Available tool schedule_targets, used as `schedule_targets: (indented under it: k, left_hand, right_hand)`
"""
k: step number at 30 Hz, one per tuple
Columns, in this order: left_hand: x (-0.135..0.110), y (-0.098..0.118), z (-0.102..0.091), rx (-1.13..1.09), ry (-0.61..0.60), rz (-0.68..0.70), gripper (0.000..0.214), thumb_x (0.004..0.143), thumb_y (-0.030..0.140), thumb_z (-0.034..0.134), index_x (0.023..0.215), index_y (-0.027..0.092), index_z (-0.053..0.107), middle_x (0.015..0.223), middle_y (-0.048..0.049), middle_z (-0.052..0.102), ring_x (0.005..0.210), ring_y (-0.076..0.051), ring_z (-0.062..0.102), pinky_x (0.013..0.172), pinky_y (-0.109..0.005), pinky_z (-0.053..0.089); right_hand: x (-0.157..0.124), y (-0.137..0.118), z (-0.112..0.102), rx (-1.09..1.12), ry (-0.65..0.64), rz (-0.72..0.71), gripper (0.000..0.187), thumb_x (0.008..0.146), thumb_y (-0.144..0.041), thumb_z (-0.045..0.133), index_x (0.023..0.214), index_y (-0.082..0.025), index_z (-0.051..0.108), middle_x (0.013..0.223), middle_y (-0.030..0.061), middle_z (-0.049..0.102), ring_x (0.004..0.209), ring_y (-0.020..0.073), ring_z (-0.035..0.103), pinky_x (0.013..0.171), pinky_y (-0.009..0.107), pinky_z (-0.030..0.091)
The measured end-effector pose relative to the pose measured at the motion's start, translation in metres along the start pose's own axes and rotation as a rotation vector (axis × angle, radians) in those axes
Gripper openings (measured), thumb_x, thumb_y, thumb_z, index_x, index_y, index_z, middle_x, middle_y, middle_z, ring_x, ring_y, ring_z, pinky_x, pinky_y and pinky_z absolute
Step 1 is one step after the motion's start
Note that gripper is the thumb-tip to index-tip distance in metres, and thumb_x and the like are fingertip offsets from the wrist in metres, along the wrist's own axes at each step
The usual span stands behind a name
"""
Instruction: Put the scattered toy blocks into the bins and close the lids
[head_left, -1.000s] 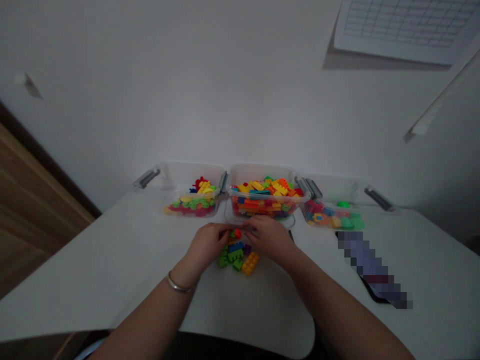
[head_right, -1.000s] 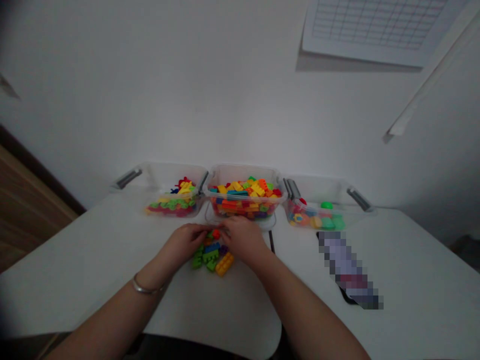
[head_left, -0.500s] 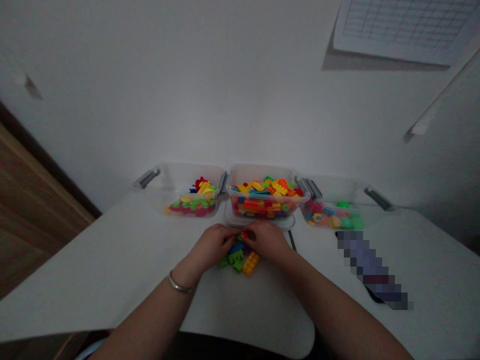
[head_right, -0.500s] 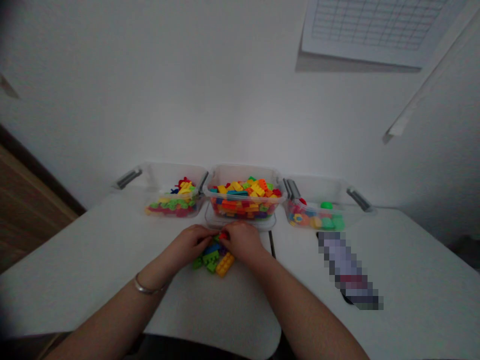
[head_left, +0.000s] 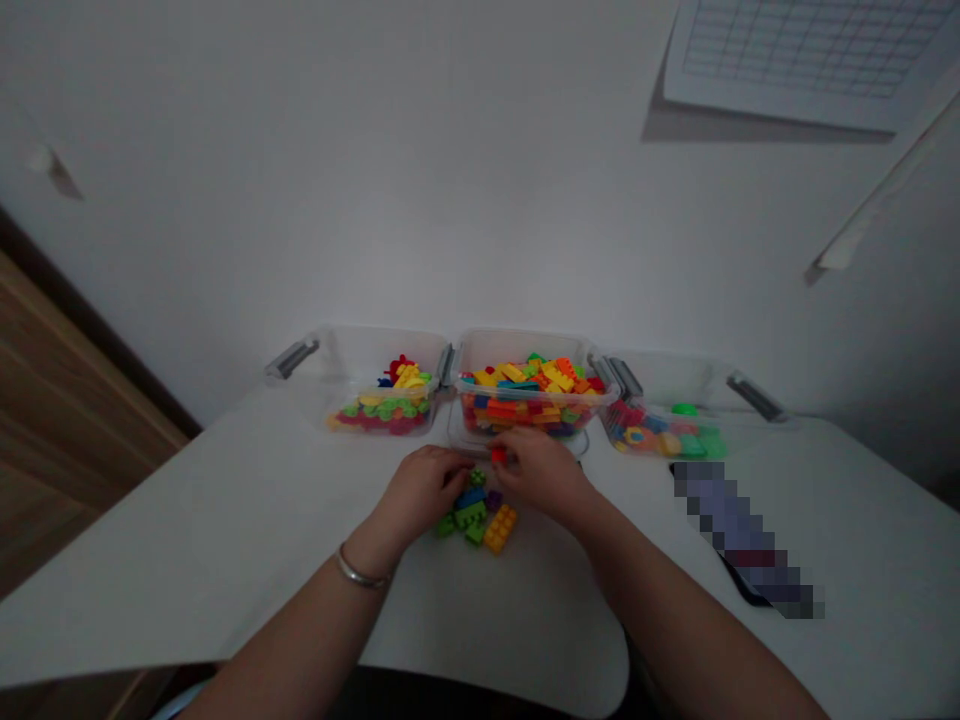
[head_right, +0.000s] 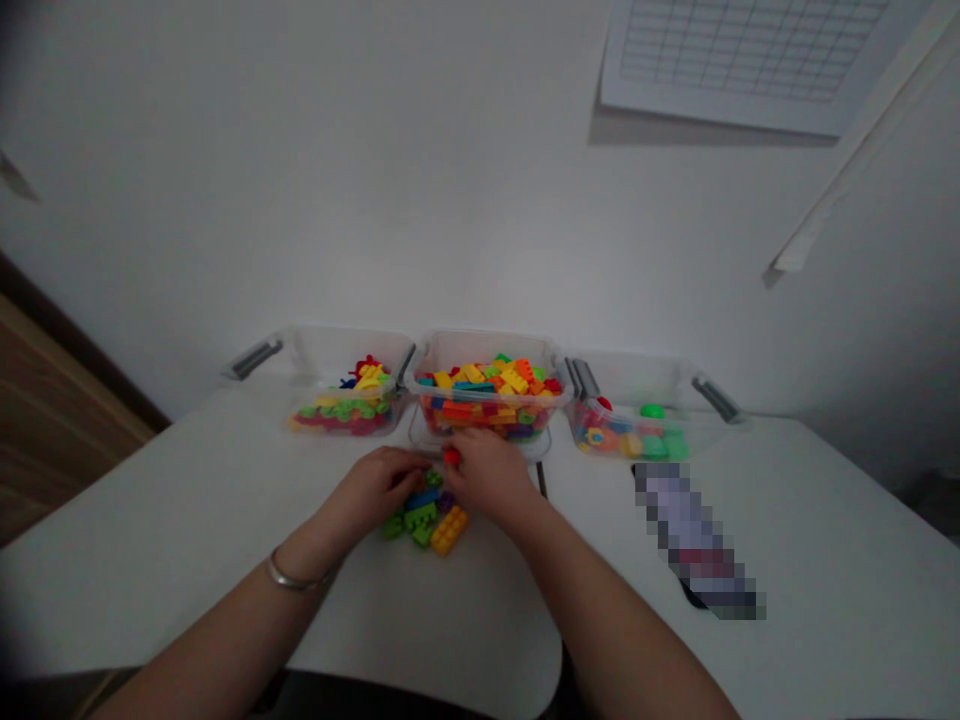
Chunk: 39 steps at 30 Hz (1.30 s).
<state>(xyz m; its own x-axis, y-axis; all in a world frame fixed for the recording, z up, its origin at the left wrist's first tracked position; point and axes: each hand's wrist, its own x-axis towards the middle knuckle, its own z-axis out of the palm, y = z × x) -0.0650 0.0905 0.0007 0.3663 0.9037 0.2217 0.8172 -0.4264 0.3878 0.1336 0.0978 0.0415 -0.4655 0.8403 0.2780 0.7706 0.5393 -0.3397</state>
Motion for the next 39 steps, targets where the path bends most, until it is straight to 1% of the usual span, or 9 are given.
schedule_targets:
  k: [4,6,11,15,23,27,31,36,39]
  left_hand:
    - [0.0,0.001,0.001,-0.063,0.029,0.029,0.029,0.087,0.021,0.053,0.108,0.022,0.073,0.106,-0.0069,0.075,0.1,-0.023,0.066,0.092,-0.037,0.049]
    - [0.0,0.001,0.001,-0.071,0.03,0.042,0.028,0.086,0.021,0.054,0.107,0.022,0.073,0.107,-0.0069,0.075,0.101,-0.023,0.066,0.093,-0.037,0.049]
    - [-0.001,0.0,0.001,-0.067,0.005,0.082,0.029,0.089,0.021,0.051,0.11,0.021,0.072,0.11,-0.0074,0.074,0.104,-0.023,0.064,0.095,-0.038,0.048]
    - [-0.002,-0.001,0.002,-0.071,-0.01,0.108,0.031,0.088,0.021,0.052,0.112,0.021,0.071,0.113,-0.0074,0.073,0.107,-0.023,0.063,0.098,-0.039,0.047]
    - [-0.002,-0.001,0.001,-0.073,-0.007,0.08,0.029,0.087,0.022,0.053,0.109,0.023,0.072,0.113,-0.0068,0.073,0.108,-0.023,0.063,0.098,-0.039,0.047]
    - [-0.002,-0.001,-0.001,-0.06,-0.007,0.076,0.029,0.089,0.024,0.052,0.11,0.023,0.072,0.114,-0.0062,0.073,0.108,-0.023,0.063,0.098,-0.038,0.047]
    - [-0.002,-0.001,-0.003,-0.061,-0.002,0.052,0.029,0.089,0.025,0.053,0.11,0.021,0.072,0.113,-0.007,0.073,0.107,-0.024,0.064,0.096,-0.039,0.048]
    - [-0.001,-0.004,-0.003,-0.078,0.012,0.023,0.029,0.088,0.022,0.052,0.11,0.02,0.072,0.112,-0.0072,0.073,0.105,-0.023,0.065,0.096,-0.039,0.048]
    - [-0.001,-0.006,-0.003,-0.073,0.017,0.003,0.029,0.087,0.022,0.052,0.109,0.02,0.072,0.11,-0.0079,0.074,0.104,-0.024,0.066,0.095,-0.038,0.048]
  right_hand:
    - [0.001,0.005,-0.024,0.165,0.239,-0.194,0.025,0.087,-0.021,0.052,0.107,-0.019,0.067,0.103,0.0075,0.069,0.098,0.0197,0.062,0.09,0.034,0.049]
    - [0.0,0.012,-0.036,0.18,0.4,-0.213,0.026,0.087,-0.023,0.053,0.11,-0.019,0.064,0.1,0.008,0.069,0.094,0.0206,0.062,0.087,0.036,0.05]
    - [-0.004,0.043,-0.06,0.136,0.766,0.017,0.016,0.084,-0.03,0.058,0.097,-0.021,0.062,0.094,0.0065,0.067,0.075,0.0188,0.061,0.073,0.035,0.052]
    - [-0.003,0.072,-0.064,0.151,0.894,0.112,0.012,0.084,-0.032,0.058,0.087,-0.021,0.062,0.098,0.0071,0.068,0.08,0.0195,0.062,0.071,0.034,0.052]
    - [0.004,0.095,-0.055,0.076,0.778,0.151,0.019,0.083,-0.029,0.054,0.086,-0.02,0.071,0.096,0.0094,0.073,0.089,0.0248,0.066,0.084,0.043,0.051]
    - [0.005,0.091,-0.054,-0.071,0.689,0.107,0.028,0.087,-0.028,0.049,0.094,-0.019,0.075,0.103,0.0104,0.075,0.096,0.0261,0.065,0.092,0.046,0.047]
    - [0.004,0.083,-0.053,-0.188,0.585,0.148,0.034,0.091,-0.031,0.046,0.106,-0.018,0.074,0.114,0.0102,0.072,0.102,0.0279,0.062,0.094,0.047,0.045]
    - [0.003,0.078,-0.052,-0.217,0.532,0.171,0.038,0.091,-0.032,0.045,0.116,-0.016,0.069,0.118,0.0107,0.07,0.106,0.0301,0.059,0.094,0.048,0.043]
    - [0.002,0.076,-0.053,-0.195,0.569,0.134,0.037,0.089,-0.031,0.049,0.117,-0.016,0.067,0.125,0.013,0.066,0.11,0.0297,0.059,0.096,0.048,0.043]
